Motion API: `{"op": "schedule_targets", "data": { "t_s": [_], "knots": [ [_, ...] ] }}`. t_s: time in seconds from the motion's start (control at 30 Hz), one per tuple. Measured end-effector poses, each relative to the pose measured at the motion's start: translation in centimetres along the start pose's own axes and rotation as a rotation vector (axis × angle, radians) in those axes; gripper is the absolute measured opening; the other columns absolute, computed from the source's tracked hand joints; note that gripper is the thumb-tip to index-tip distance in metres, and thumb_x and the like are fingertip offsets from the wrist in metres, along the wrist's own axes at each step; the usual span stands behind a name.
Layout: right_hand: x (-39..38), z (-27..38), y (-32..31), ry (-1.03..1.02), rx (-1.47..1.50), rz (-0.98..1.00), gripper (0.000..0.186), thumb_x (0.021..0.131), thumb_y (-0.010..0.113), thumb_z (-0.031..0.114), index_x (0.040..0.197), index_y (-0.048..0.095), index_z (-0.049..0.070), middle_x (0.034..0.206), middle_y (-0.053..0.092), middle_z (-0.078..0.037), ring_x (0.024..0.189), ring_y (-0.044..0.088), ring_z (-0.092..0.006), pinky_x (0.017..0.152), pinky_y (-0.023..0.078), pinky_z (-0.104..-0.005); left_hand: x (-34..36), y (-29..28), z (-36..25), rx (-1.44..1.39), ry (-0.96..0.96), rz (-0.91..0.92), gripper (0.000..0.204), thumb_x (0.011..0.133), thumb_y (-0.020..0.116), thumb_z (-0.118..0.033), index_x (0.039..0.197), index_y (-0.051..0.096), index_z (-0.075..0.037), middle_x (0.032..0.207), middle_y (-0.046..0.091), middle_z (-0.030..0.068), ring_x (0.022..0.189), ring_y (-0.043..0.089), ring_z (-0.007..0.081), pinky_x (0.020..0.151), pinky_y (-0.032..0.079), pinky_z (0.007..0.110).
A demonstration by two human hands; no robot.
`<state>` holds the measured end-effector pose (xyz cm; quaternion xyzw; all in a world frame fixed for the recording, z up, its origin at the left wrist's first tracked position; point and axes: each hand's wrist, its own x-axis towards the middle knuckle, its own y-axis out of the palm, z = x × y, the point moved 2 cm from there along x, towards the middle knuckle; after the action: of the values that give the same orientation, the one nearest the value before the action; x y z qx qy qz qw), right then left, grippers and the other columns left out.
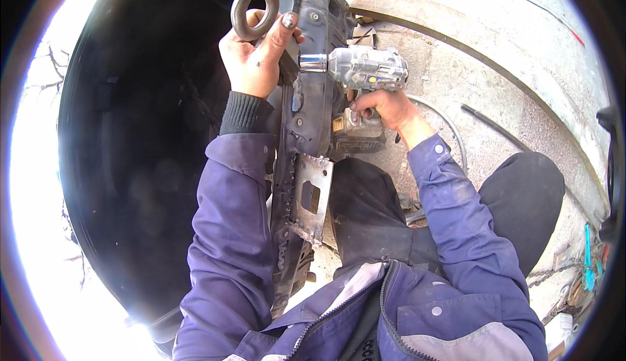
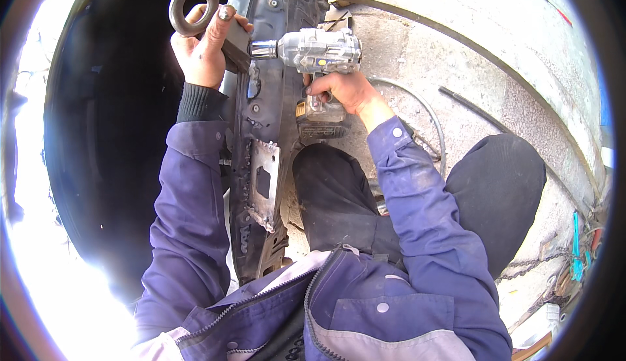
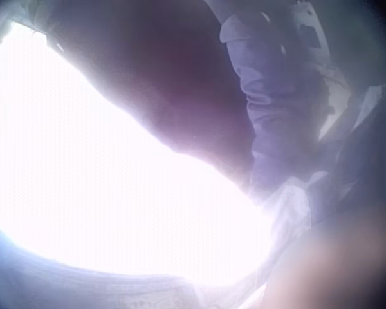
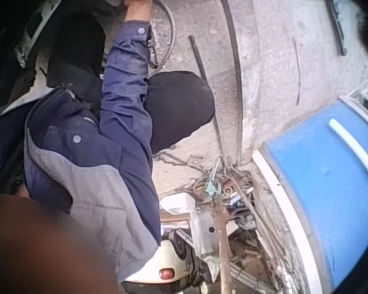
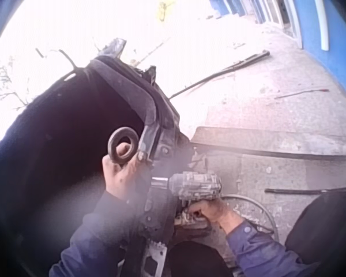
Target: The person attaches a metal eye bolt to a car bumper using a cordless impact wrench, then connects a chain and a blue chain puller to the eye bolt. They operate the chain puller to apply tension to the bumper.
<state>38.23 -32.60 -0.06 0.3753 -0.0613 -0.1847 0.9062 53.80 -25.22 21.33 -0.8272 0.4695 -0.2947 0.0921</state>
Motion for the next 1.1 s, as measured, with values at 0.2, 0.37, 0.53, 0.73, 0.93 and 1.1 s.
{"op": "schedule_targets", "data": {
  "t_s": [0.2, 0.37, 0.53, 0.73, 0.93, 1.1],
  "knots": [
    [0.13, -0.13, -0.05, -0.013, 0.001, -0.008, 0.023, 0.076, 0.078, -0.007, 0.097, 0.075, 0.001, 0.087, 0.073, -0.005, 0.066, 0.066, -0.0136, 0.056, 0.049, -0.0281, -0.05, 0.06, -0.25, 0.017, -0.01, -0.017, 0.038, 0.1, 0.083, -0.034, 0.108, 0.072, 0.001, 0.088, 0.078, 0.0122, 0.082, 0.078, 0.0234, 0.082, 0.062, 0.039],
    [0.18, -0.3, -0.18, -0.009, 0.01, 0.021, 0.023, 0.076, 0.078, -0.007, 0.097, 0.075, 0.002, 0.086, 0.073, -0.005, 0.066, 0.066, -0.0135, 0.056, 0.049, -0.0281, 0.17, 0.13, -0.11, -0.002, -0.002, -0.006, 0.036, 0.1, 0.083, -0.033, 0.106, 0.073, 0.001, 0.087, 0.078, 0.012, 0.081, 0.078, 0.0234, 0.081, 0.061, 0.039],
    [0.05, -0.06, -0.03, -0.016, -0.003, 0.007, 0.022, 0.076, 0.077, -0.008, 0.097, 0.075, 0.001, 0.086, 0.073, -0.005, 0.065, 0.066, -0.0137, 0.056, 0.049, -0.0284, 0.03, 0.2, -0.12, -0.005, -0.001, -0.015, 0.035, 0.1, 0.083, -0.033, 0.106, 0.073, 0.0, 0.087, 0.078, 0.0118, 0.082, 0.078, 0.0235, 0.081, 0.061, 0.038],
    [0.06, 0.15, 0.2, -0.011, 0.023, 0.024, 0.023, 0.076, 0.077, -0.008, 0.097, 0.075, 0.001, 0.087, 0.073, -0.006, 0.066, 0.066, -0.014, 0.055, 0.049, -0.0286, 0.19, 0.22, -0.34, 0.003, -0.007, -0.008, 0.035, 0.1, 0.083, -0.033, 0.106, 0.073, 0.001, 0.086, 0.078, 0.0124, 0.082, 0.078, 0.0234, 0.081, 0.062, 0.038],
    [-0.04, -0.32, -0.19, -0.014, 0.001, 0.015, 0.024, 0.076, 0.074, -0.007, 0.1, 0.075, 0.0, 0.086, 0.073, -0.007, 0.066, 0.066, -0.0147, 0.057, 0.049, -0.0294, 0.12, 0.06, 0.08, 0.011, 0.008, 0.0, 0.035, 0.099, 0.084, -0.031, 0.107, 0.073, 0.001, 0.087, 0.079, 0.0132, 0.082, 0.079, 0.0238, 0.08, 0.063, 0.038],
    [-0.45, 0.19, 0.39, 0.018, -0.02, -0.037, 0.036, 0.076, 0.075, -0.007, 0.111, 0.078, 0.0, 0.099, 0.078, -0.007, 0.072, 0.068, -0.0141, 0.06, 0.052, -0.0296, 0.03, 0.16, -0.1, -0.024, -0.01, -0.043, 0.032, 0.102, 0.08, -0.027, 0.103, 0.072, 0.003, 0.087, 0.077, 0.0129, 0.079, 0.076, 0.0224, 0.076, 0.06, 0.037]
  ]
}}
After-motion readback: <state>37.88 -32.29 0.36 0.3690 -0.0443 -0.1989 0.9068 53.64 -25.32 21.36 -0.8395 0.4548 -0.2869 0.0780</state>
